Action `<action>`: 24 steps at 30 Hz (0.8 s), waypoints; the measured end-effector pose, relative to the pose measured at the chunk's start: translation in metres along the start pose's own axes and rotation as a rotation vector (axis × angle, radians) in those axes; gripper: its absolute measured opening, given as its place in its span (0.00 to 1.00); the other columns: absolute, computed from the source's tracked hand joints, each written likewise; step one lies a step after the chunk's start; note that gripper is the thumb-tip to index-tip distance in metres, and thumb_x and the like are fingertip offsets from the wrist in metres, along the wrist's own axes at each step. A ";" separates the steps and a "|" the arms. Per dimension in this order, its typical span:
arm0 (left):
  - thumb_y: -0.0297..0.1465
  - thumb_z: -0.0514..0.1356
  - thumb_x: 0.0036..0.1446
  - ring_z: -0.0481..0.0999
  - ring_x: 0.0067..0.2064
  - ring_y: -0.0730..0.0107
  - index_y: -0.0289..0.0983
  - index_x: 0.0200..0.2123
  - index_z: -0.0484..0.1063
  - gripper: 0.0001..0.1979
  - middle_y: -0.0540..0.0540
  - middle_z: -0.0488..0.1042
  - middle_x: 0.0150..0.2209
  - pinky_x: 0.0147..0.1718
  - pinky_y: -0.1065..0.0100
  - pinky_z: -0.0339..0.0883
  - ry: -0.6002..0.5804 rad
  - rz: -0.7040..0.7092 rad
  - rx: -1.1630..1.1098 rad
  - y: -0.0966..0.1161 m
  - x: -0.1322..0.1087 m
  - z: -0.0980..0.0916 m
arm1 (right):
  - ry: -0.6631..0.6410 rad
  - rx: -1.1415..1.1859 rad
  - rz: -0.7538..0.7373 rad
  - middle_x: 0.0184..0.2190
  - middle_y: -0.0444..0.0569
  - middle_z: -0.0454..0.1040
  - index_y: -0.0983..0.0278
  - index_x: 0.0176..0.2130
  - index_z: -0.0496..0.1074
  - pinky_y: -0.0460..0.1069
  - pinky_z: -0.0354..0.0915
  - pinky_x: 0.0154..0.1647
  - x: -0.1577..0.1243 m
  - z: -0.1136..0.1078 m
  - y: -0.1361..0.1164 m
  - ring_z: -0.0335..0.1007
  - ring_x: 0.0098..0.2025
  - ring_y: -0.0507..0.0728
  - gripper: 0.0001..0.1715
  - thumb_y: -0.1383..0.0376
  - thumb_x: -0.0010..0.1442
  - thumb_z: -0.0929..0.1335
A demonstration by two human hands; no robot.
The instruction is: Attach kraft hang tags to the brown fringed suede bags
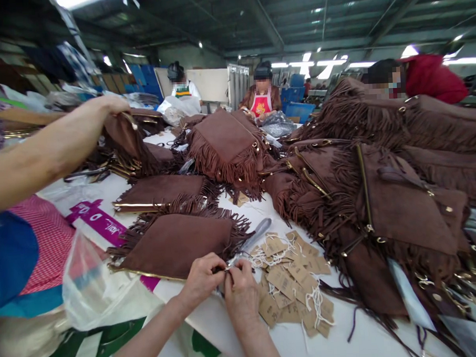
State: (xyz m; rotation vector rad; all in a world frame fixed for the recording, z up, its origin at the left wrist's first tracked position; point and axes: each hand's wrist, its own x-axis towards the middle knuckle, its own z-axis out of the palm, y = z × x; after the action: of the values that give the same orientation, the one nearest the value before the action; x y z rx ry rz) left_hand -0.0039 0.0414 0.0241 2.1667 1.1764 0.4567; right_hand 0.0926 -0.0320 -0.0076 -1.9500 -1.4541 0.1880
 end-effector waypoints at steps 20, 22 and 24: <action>0.21 0.55 0.41 0.69 0.30 0.73 0.38 0.23 0.70 0.08 0.52 0.70 0.25 0.29 0.74 0.60 0.011 0.099 0.007 -0.004 -0.004 0.003 | -0.048 0.276 0.058 0.30 0.48 0.66 0.63 0.21 0.69 0.49 0.64 0.37 0.004 -0.015 0.007 0.65 0.33 0.54 0.10 0.73 0.46 0.61; 0.21 0.55 0.42 0.68 0.32 0.72 0.37 0.26 0.69 0.08 0.51 0.69 0.27 0.31 0.73 0.60 0.041 0.114 0.031 -0.004 -0.009 0.006 | -0.077 0.299 0.064 0.30 0.48 0.66 0.63 0.21 0.69 0.49 0.63 0.37 0.004 -0.016 0.008 0.65 0.33 0.55 0.10 0.73 0.46 0.61; 0.21 0.54 0.44 0.67 0.34 0.70 0.37 0.29 0.68 0.08 0.49 0.69 0.30 0.33 0.71 0.60 0.102 0.178 0.088 -0.006 -0.014 0.011 | -0.102 0.322 0.069 0.30 0.48 0.66 0.63 0.21 0.69 0.50 0.63 0.38 0.004 -0.016 0.009 0.65 0.34 0.55 0.10 0.72 0.46 0.61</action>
State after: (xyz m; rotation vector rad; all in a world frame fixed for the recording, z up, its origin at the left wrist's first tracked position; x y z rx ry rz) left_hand -0.0089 0.0279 0.0117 2.3597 1.0789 0.6086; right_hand 0.1088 -0.0368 0.0004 -1.7479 -1.3272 0.5263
